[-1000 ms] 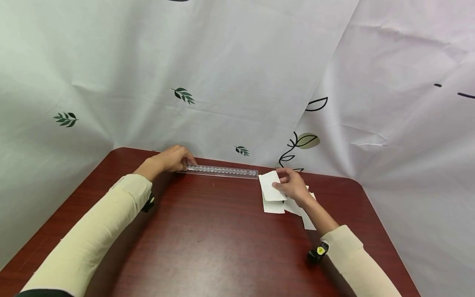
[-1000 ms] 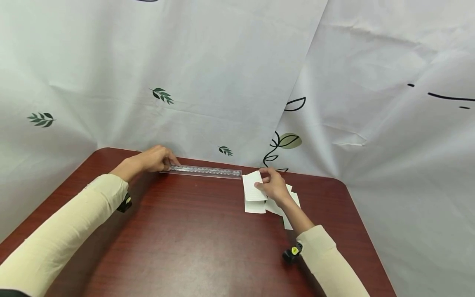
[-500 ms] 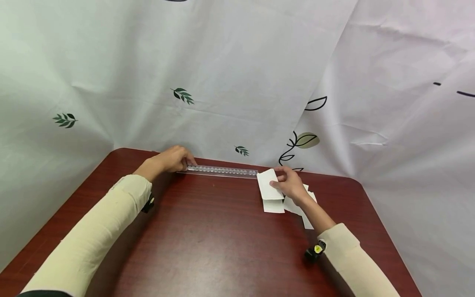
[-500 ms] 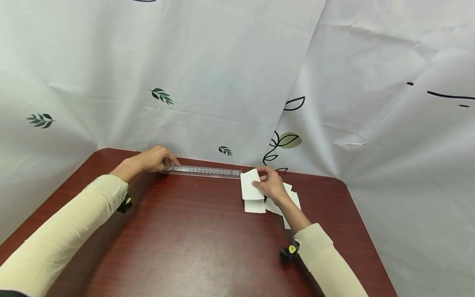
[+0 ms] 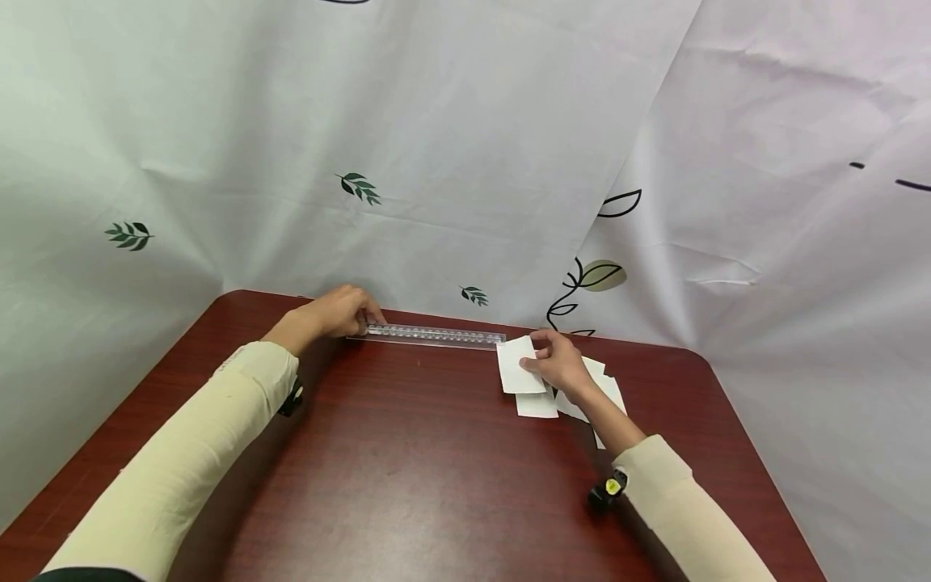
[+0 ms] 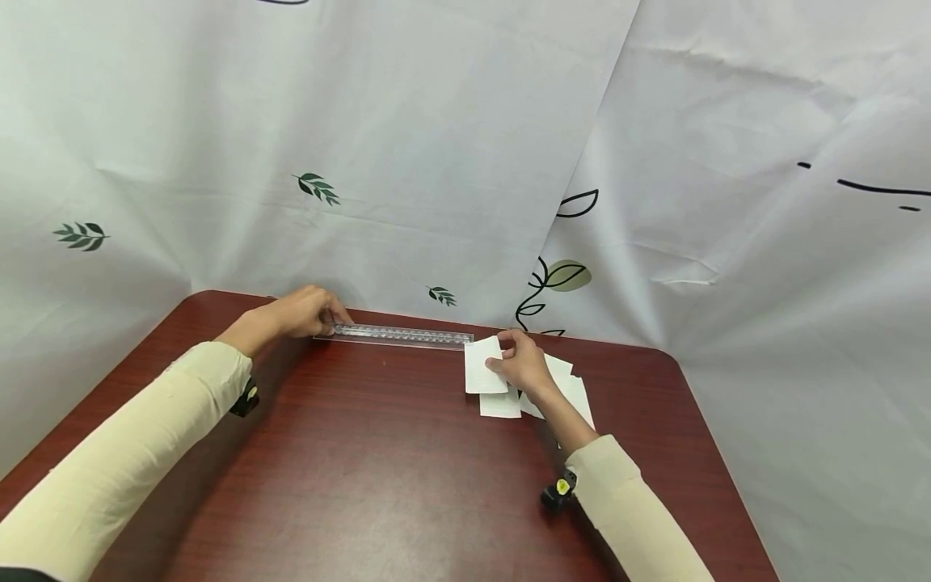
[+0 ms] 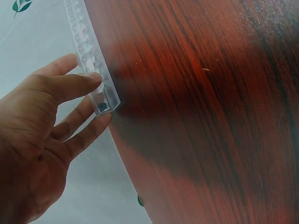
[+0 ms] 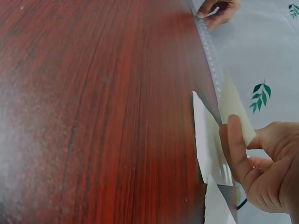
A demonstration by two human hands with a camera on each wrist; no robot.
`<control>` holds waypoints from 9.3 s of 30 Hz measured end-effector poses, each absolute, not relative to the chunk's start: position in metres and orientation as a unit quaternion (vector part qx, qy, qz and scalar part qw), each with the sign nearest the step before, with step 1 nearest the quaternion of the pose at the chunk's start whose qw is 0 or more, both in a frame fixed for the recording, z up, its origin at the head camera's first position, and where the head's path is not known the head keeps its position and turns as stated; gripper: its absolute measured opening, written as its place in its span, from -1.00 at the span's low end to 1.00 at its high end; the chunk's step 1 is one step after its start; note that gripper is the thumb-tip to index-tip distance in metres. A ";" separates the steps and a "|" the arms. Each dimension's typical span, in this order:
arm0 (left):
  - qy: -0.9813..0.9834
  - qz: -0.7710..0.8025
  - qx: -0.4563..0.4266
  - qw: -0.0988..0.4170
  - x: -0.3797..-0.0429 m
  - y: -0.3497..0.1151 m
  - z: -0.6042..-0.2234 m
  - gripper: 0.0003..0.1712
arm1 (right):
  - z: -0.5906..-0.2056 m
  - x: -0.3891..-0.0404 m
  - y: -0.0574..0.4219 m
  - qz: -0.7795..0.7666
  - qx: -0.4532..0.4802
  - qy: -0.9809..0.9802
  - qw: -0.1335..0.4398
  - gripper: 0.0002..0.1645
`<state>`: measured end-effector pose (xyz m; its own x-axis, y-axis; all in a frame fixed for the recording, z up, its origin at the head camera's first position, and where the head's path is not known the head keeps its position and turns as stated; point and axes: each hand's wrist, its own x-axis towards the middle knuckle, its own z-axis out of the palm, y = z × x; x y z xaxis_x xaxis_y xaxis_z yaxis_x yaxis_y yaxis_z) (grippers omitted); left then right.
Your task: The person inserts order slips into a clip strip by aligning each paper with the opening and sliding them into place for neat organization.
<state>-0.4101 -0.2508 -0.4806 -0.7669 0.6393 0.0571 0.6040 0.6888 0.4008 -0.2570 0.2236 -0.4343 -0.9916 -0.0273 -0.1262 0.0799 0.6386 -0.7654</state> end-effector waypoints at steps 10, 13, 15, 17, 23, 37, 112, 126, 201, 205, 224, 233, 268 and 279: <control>0.919 0.206 0.333 0.047 -0.409 -0.250 -0.479 -0.43 | -0.441 -0.264 0.214 -0.406 -0.001 0.913 0.045 -0.24; 0.919 0.206 0.333 0.042 -0.409 -0.250 -0.480 -0.42 | -0.457 -0.277 0.218 -0.384 -0.010 0.923 0.034 -0.23; 0.919 0.206 0.334 0.042 -0.409 -0.251 -0.481 -0.41 | -0.472 -0.290 0.222 -0.362 -0.012 0.932 0.020 -0.23; 0.919 0.204 0.335 0.042 -0.409 -0.251 -0.481 -0.42 | -0.482 -0.298 0.225 -0.356 -0.014 0.934 0.020 -0.21; 0.920 0.201 0.333 0.051 -0.408 -0.252 -0.480 -0.40 | -0.495 -0.308 0.223 -0.338 -0.009 0.941 0.021 -0.22; 0.919 0.200 0.337 0.050 -0.409 -0.249 -0.478 -0.40 | -0.481 -0.298 0.204 -0.362 -0.017 0.931 0.032 -0.19; 0.925 0.204 0.317 0.049 -0.394 -0.241 -0.464 -0.41 | -0.488 -0.284 0.182 -0.113 -0.352 0.928 -0.046 -0.37; 0.924 0.212 0.313 0.062 -0.388 -0.240 -0.457 -0.46 | -0.492 -0.286 0.173 -0.143 -0.353 0.924 0.026 -0.36; 0.917 0.206 0.339 0.037 -0.409 -0.247 -0.475 -0.38 | -0.484 -0.300 0.073 -0.070 -0.344 0.932 0.091 -0.34; 0.915 0.209 0.342 0.033 -0.409 -0.247 -0.475 -0.38 | -0.490 -0.303 0.066 -0.058 -0.345 0.933 0.088 -0.32; 0.899 0.233 0.369 0.041 -0.389 -0.245 -0.457 -0.42 | -0.494 -0.314 0.035 -0.012 -0.363 0.928 0.089 -0.30; 0.901 0.234 0.343 0.129 -0.351 -0.221 -0.393 -0.48 | -0.485 -0.310 0.023 -0.005 -0.363 0.927 0.091 -0.31; 0.880 0.274 0.321 0.219 -0.360 -0.226 -0.387 -0.49 | -0.431 -0.264 -0.030 0.045 -0.377 0.922 0.077 -0.39; 0.885 0.257 0.335 0.194 -0.358 -0.227 -0.389 -0.49 | -0.429 -0.263 -0.035 0.042 -0.366 0.926 0.086 -0.36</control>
<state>-0.3578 -0.2267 -0.3889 -0.6997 0.6936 -0.1711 0.4944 0.6431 0.5848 -0.2629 -0.0346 -0.4290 -0.7169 -0.6708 -0.1899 -0.6853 0.7281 0.0152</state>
